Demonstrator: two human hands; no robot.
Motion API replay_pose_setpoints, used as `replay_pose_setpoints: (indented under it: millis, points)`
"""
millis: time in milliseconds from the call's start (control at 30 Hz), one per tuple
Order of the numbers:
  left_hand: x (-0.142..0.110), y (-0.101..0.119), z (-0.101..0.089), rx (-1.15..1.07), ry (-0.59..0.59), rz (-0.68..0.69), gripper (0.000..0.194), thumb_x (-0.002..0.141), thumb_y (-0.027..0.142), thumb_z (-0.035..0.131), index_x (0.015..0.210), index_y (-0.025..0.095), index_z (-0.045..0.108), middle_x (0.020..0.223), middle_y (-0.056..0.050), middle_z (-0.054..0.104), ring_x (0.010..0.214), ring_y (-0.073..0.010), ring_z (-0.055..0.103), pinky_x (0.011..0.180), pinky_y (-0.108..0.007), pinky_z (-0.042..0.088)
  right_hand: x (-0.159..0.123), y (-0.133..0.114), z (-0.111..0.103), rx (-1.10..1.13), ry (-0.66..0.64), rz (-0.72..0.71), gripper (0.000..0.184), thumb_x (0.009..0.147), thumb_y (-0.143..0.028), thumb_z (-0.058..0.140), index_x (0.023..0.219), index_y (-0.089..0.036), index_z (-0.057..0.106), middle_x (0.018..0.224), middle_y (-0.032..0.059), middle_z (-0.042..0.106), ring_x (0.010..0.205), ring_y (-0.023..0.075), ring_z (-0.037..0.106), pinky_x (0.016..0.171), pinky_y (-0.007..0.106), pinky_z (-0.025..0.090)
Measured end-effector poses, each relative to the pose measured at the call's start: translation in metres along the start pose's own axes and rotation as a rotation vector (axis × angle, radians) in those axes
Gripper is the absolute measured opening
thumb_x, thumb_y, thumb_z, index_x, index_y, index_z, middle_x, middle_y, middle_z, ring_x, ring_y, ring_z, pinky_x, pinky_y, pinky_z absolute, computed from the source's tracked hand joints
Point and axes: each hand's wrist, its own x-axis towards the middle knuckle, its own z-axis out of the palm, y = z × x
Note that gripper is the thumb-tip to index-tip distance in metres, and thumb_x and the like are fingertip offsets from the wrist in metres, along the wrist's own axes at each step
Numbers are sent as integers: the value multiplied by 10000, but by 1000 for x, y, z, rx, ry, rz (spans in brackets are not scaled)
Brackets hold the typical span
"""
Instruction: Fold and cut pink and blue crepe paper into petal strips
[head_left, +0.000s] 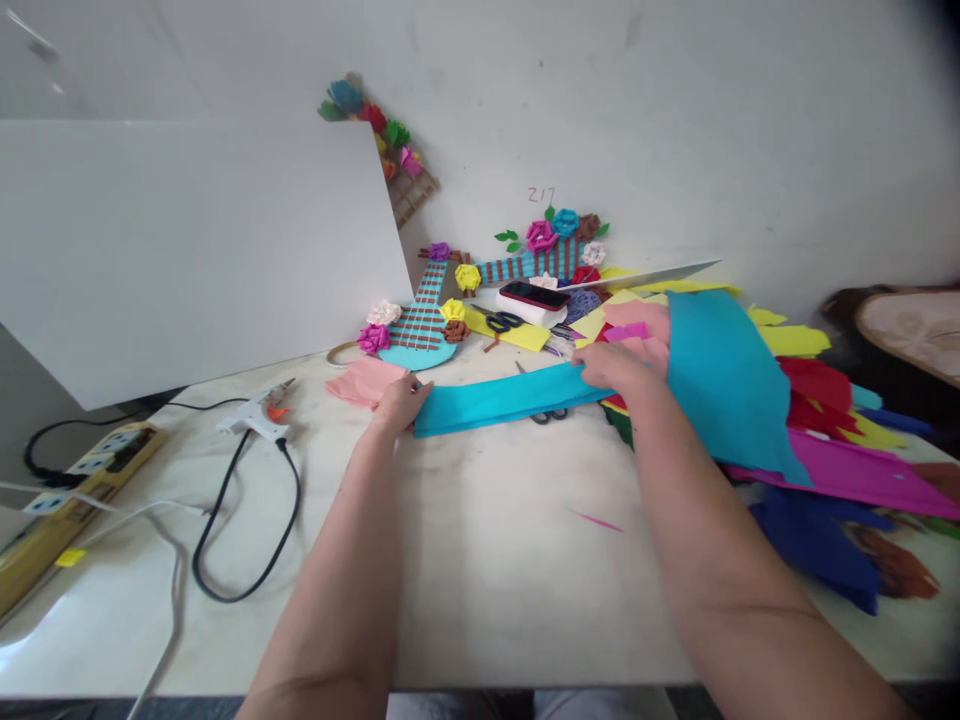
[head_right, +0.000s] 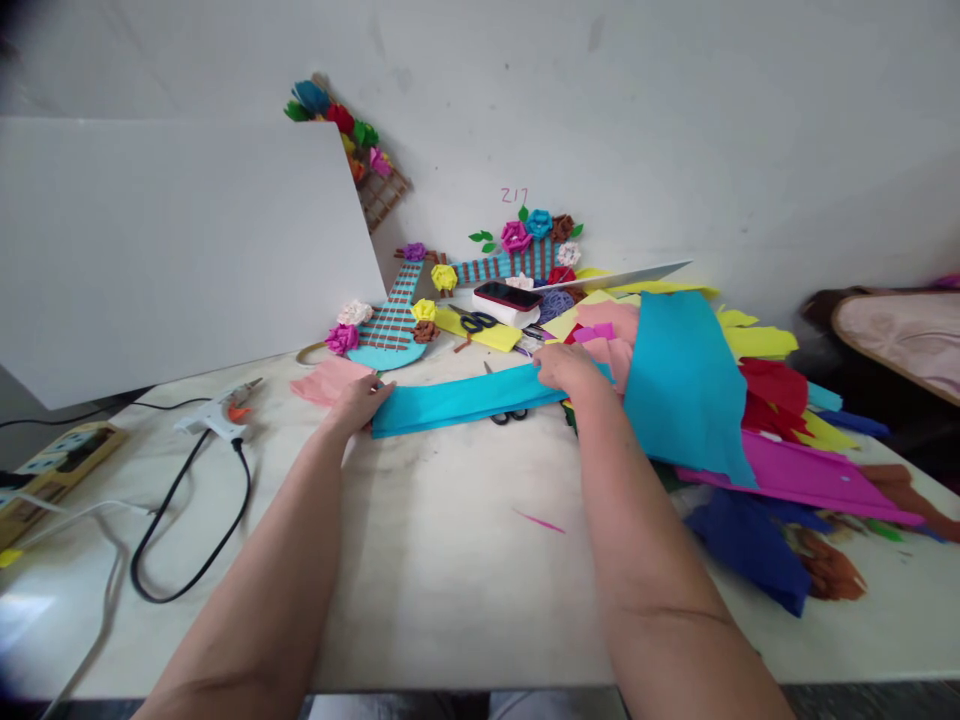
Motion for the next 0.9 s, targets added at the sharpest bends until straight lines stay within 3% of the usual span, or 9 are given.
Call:
replay_pose_setpoints:
  millis: [100,200,367,433,500,600,667,767,900]
  points:
    - [0,-1,1,-37,-29,-19,375,797,506,410,893,178,566,858,-89,652,521,-169,578,505,-264,409,0,-2,2,-32,-31,100,319,751,-183,508,1037,-218,647,1009,125,650,908,269,583,773,351,389]
    - [2,-3,2,-50,-19,-5,372,791,510,418,876,178,562,849,-89,648,527,-169,581,499,-257,409,-1,-4,3,-44,2,135,333,761,-140,484,1048,-200,642,1030,141,644,958,277,567,819,375,356]
    - [2,-2,2,-36,0,2,355,788,504,430,836,183,572,839,-85,653,608,-186,608,532,-251,418,2,-10,3,-75,227,136,337,777,-103,427,1020,-145,657,1077,176,616,1051,323,506,884,453,310]
    - [2,-2,1,-40,-10,-15,366,788,513,423,845,186,576,853,-81,656,582,-181,602,515,-252,415,3,-24,5,-11,343,44,342,791,-108,403,1021,-135,654,1081,168,617,1043,302,510,895,431,325]
    - [1,-1,1,-38,-15,-26,372,787,518,421,850,187,580,853,-76,658,572,-175,598,509,-250,413,2,-49,12,141,441,-173,361,836,-139,357,1073,-143,629,1131,133,603,1043,240,524,906,357,357]
    - [1,-1,1,-43,-25,-36,369,782,517,437,838,182,584,793,-68,655,570,-170,593,511,-242,415,-1,-97,32,332,464,-543,373,875,-237,356,1162,-159,581,1222,90,565,1123,195,494,955,316,364]
    - [1,0,2,-94,-31,-54,373,790,511,433,853,174,583,762,-68,646,549,-165,583,491,-240,412,-6,-125,50,335,401,-726,407,884,-280,372,1231,-142,533,1283,102,524,1172,198,467,1009,334,324]
    - [-1,2,1,-226,-24,-76,408,838,485,353,937,155,572,754,-75,633,514,-152,567,459,-238,409,-14,-151,75,251,263,-804,470,890,-375,376,1314,-186,448,1400,91,391,1269,245,367,1059,441,243]
    - [-6,1,-5,-302,-43,-87,410,853,436,358,1067,138,541,684,-49,613,494,-144,559,465,-236,418,-19,-154,89,203,199,-781,537,901,-432,337,1372,-175,357,1449,84,297,1342,249,228,1089,463,185]
